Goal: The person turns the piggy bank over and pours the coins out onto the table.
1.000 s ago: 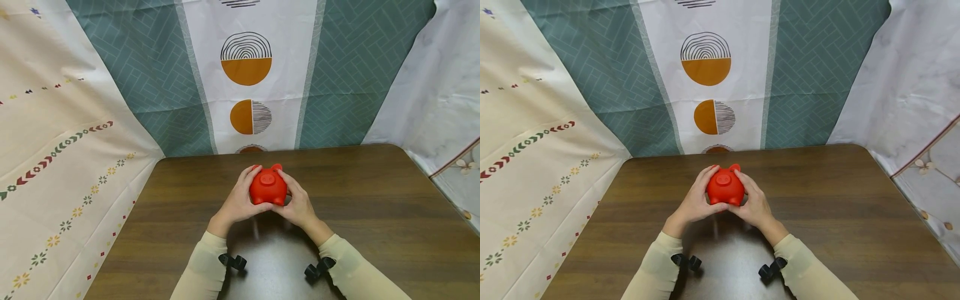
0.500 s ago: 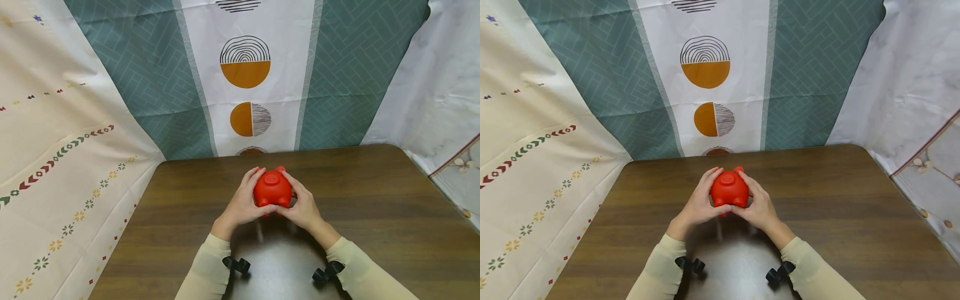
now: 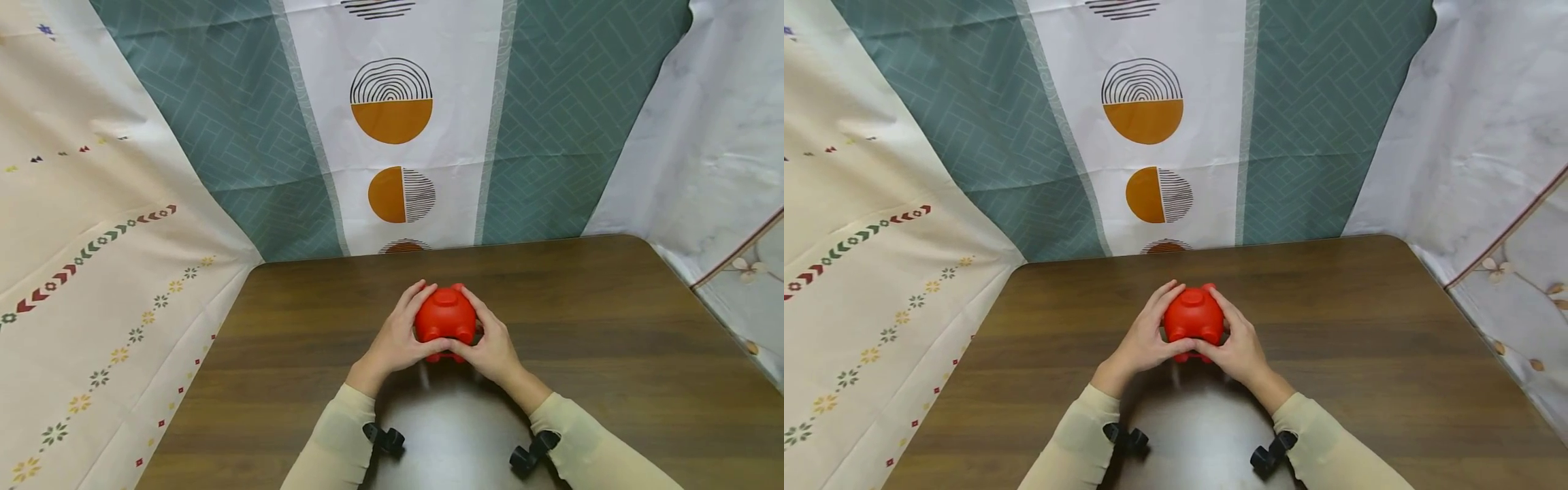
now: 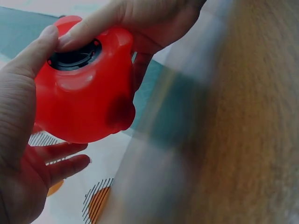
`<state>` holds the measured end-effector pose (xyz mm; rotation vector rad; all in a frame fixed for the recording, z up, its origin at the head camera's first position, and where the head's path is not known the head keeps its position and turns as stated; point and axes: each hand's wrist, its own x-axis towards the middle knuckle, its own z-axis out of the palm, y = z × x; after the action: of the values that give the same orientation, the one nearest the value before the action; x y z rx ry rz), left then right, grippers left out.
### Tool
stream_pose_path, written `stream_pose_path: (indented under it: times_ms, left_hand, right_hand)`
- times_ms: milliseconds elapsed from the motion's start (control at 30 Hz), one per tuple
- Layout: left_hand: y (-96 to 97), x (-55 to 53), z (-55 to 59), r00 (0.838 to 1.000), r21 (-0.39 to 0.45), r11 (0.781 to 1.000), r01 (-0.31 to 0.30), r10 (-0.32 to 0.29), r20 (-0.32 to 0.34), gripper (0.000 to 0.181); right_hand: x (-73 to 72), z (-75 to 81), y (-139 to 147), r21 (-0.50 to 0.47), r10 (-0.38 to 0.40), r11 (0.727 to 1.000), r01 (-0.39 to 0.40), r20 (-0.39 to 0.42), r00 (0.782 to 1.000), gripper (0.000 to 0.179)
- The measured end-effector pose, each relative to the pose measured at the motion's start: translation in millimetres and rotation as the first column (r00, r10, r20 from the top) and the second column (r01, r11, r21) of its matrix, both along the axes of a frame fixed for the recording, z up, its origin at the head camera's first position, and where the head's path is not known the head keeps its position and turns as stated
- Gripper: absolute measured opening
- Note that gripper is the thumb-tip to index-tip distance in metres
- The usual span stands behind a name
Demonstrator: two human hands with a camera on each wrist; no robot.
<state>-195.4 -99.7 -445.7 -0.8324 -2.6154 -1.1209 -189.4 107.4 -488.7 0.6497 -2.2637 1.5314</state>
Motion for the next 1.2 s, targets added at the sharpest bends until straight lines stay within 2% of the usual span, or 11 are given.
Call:
stream_pose_path:
  times_ms: [167, 367, 567, 767, 833, 967, 1067, 1200]
  left_hand:
    - [-1.8, 3.3, -6.1, 1.0, 0.013, 1.0, 0.006, -0.005, -0.018, 0.087]
    - [-7.2, 7.8, -14.5, 1.0, 0.02, 1.0, 0.017, -0.017, 0.015, 0.091]
    - [-8.4, 8.1, -22.0, 0.999, 0.055, 0.998, 0.025, -0.027, 0.024, 0.089]
    - [-4.3, 9.1, -23.6, 0.999, 0.048, 0.999, 0.0, -0.002, 0.036, 0.084]
    - [-2.5, 9.4, -23.6, 0.999, 0.043, 0.999, -0.019, 0.017, 0.034, 0.081]
    - [-0.4, 8.7, -24.4, 0.999, 0.033, 0.998, -0.048, 0.048, -0.016, 0.074]
    - [-0.1, 8.5, -24.5, 0.996, 0.03, 0.999, -0.028, 0.03, -0.082, 0.068]
    - [0.0, 8.1, -24.1, 0.992, 0.017, 1.0, 0.013, -0.011, -0.128, 0.067]
  right_hand:
    - [1.2, -0.6, -1, 0.021, 0.005, 1.0, -0.006, 0.035, 0.999, 0.09]
    - [-0.5, -3.9, -2, 0.052, 0.024, 0.998, -0.028, 0.073, 0.997, 0.086]
    - [-2.6, -10.3, -4, 0.021, 0.033, 0.999, -0.036, 0.124, 0.992, 0.082]
    - [-2.7, -10.5, -3, 0.018, 0.011, 1.0, -0.014, 0.158, 0.987, 0.08]
    - [-1.4, -7.1, -3, 0.016, -0.001, 1.0, -0.002, 0.168, 0.986, 0.079]
    - [7.8, 13.1, -3, -0.001, 0.01, 1.0, -0.01, 0.187, 0.982, 0.077]
    - [14.5, 27.0, -4, 0.003, 0.023, 1.0, -0.024, 0.202, 0.979, 0.076]
    - [16.7, 31.6, -4, 0.014, 0.022, 1.0, -0.026, 0.237, 0.971, 0.076]
